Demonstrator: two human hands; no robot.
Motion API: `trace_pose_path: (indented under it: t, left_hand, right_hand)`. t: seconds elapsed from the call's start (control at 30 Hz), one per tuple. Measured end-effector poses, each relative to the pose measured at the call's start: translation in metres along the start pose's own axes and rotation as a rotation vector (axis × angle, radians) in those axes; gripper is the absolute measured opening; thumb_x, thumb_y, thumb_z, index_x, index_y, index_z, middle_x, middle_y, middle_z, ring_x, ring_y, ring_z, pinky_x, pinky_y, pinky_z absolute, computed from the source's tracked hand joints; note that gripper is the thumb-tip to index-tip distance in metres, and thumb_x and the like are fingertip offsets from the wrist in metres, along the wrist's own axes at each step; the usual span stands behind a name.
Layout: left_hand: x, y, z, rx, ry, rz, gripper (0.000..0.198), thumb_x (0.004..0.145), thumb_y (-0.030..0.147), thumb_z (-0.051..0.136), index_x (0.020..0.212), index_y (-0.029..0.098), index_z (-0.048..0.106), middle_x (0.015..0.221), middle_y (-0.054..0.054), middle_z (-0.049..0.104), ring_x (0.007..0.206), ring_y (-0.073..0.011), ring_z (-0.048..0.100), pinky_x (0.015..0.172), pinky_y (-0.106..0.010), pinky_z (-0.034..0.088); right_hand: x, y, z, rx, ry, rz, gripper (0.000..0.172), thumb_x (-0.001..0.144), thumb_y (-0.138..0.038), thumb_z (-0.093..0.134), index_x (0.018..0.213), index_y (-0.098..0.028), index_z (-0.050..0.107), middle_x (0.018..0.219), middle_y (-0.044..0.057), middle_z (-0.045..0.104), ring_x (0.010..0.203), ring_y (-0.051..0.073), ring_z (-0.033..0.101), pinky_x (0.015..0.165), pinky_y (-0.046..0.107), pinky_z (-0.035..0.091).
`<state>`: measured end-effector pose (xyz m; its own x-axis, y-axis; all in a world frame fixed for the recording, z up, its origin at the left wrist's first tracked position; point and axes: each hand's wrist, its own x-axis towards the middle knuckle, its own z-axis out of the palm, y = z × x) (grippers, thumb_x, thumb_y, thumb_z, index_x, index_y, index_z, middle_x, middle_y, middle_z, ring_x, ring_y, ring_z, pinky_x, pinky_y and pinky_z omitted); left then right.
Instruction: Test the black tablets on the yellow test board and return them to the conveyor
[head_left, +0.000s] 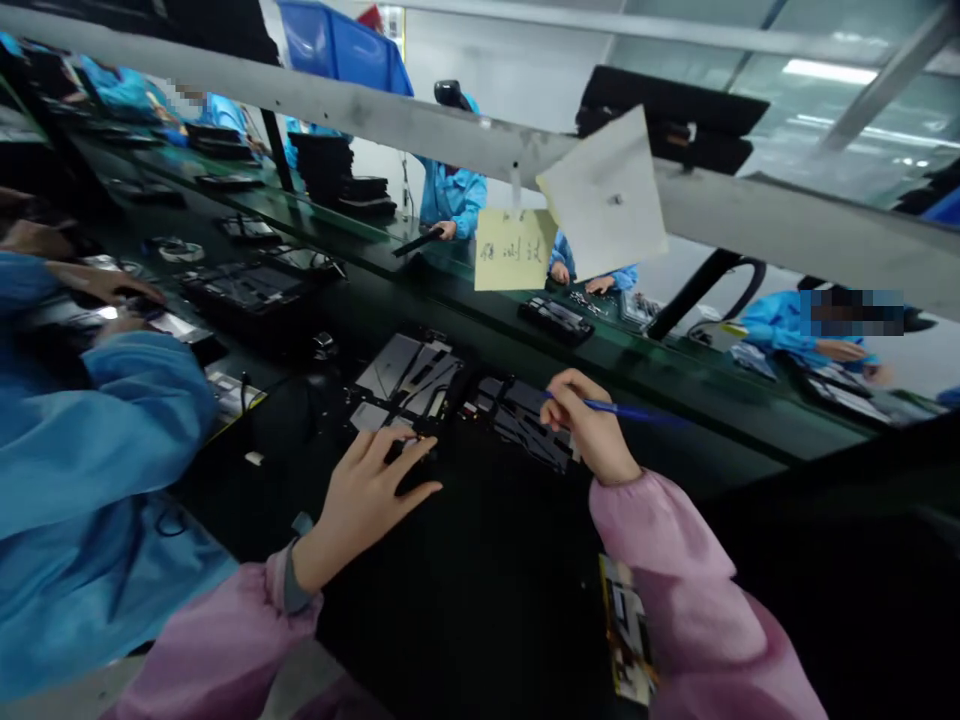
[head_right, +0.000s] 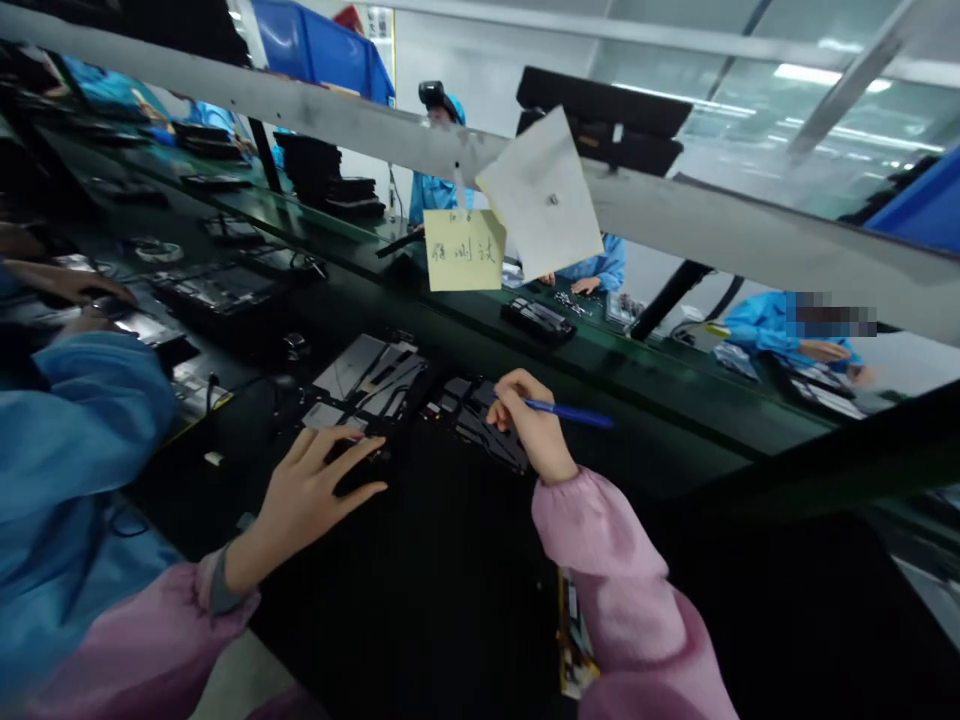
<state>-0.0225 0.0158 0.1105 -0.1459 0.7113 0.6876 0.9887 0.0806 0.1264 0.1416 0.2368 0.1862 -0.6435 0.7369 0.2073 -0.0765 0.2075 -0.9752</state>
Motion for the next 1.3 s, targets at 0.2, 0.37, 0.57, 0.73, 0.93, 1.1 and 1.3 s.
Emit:
trace_pose_path:
  t: [0.2, 0.37, 0.57, 0.73, 0.93, 1.1, 1.3]
  left_hand:
    - [-0.007, -0.02, 0.029, 0.01, 0.072, -0.018, 0.029, 0.081, 0.024, 0.066, 0.11, 0.021, 0.065, 0.098, -0.009, 0.063, 0.082, -0.0204, 0.057, 0.073, -0.035, 0.049]
    - [-0.004, -0.022, 0.035, -0.08, 0.171, -0.057, 0.027, 0.078, 0.019, 0.067, 0.104, 0.022, 0.066, 0.093, -0.007, 0.064, 0.078, -0.0181, 0.057, 0.067, -0.032, 0.047]
    - [-0.006, -0.023, 0.042, -0.149, 0.238, -0.138, 0.03, 0.072, 0.015, 0.068, 0.101, 0.021, 0.066, 0.093, -0.006, 0.064, 0.076, -0.018, 0.054, 0.065, -0.033, 0.044]
    - [-0.009, -0.029, 0.039, -0.175, 0.264, -0.157, 0.029, 0.071, 0.012, 0.067, 0.1, 0.02, 0.066, 0.092, -0.006, 0.064, 0.078, -0.0178, 0.052, 0.065, -0.033, 0.044]
    - [-0.01, -0.031, 0.034, -0.17, 0.269, -0.167, 0.025, 0.076, 0.01, 0.065, 0.099, 0.019, 0.068, 0.09, -0.005, 0.062, 0.078, -0.0151, 0.052, 0.066, -0.03, 0.045]
    - [-0.014, -0.028, 0.035, -0.175, 0.229, -0.213, 0.021, 0.08, 0.011, 0.064, 0.098, 0.02, 0.069, 0.091, -0.004, 0.061, 0.079, -0.0136, 0.052, 0.069, -0.028, 0.045]
    - [-0.011, -0.027, 0.03, -0.147, 0.191, -0.203, 0.019, 0.083, 0.008, 0.06, 0.097, 0.018, 0.069, 0.09, -0.003, 0.061, 0.077, -0.0118, 0.052, 0.07, -0.026, 0.044]
  right_hand:
    - [0.102, 0.034, 0.056, -0.015, -0.081, -0.033, 0.034, 0.076, -0.045, 0.063, 0.059, -0.019, 0.05, 0.043, -0.008, 0.036, 0.046, 0.011, 0.055, 0.044, 0.02, 0.04]
    - [0.14, 0.057, 0.073, -0.005, -0.14, -0.005, 0.032, 0.076, -0.045, 0.063, 0.061, -0.019, 0.052, 0.044, -0.008, 0.04, 0.048, 0.011, 0.058, 0.046, 0.019, 0.042]
    - [0.156, 0.066, 0.067, -0.101, -0.261, -0.038, 0.029, 0.081, -0.043, 0.06, 0.067, -0.018, 0.055, 0.05, -0.005, 0.047, 0.056, 0.012, 0.061, 0.051, 0.02, 0.044]
    - [0.166, 0.067, 0.07, -0.233, -0.396, -0.051, 0.028, 0.082, -0.04, 0.058, 0.065, -0.018, 0.055, 0.049, -0.004, 0.054, 0.048, 0.01, 0.055, 0.05, 0.021, 0.042]
    - [0.171, 0.079, 0.074, -0.262, -0.398, -0.019, 0.032, 0.081, -0.045, 0.057, 0.062, -0.019, 0.054, 0.041, -0.004, 0.052, 0.036, 0.009, 0.047, 0.04, 0.02, 0.035]
    - [0.17, 0.087, 0.074, -0.312, -0.36, -0.047, 0.031, 0.083, -0.04, 0.055, 0.06, -0.018, 0.053, 0.042, -0.004, 0.055, 0.034, 0.007, 0.044, 0.038, 0.018, 0.033]
    - [0.166, 0.085, 0.076, -0.356, -0.33, -0.043, 0.03, 0.083, -0.035, 0.052, 0.058, -0.018, 0.054, 0.042, -0.004, 0.054, 0.034, 0.006, 0.043, 0.038, 0.018, 0.032]
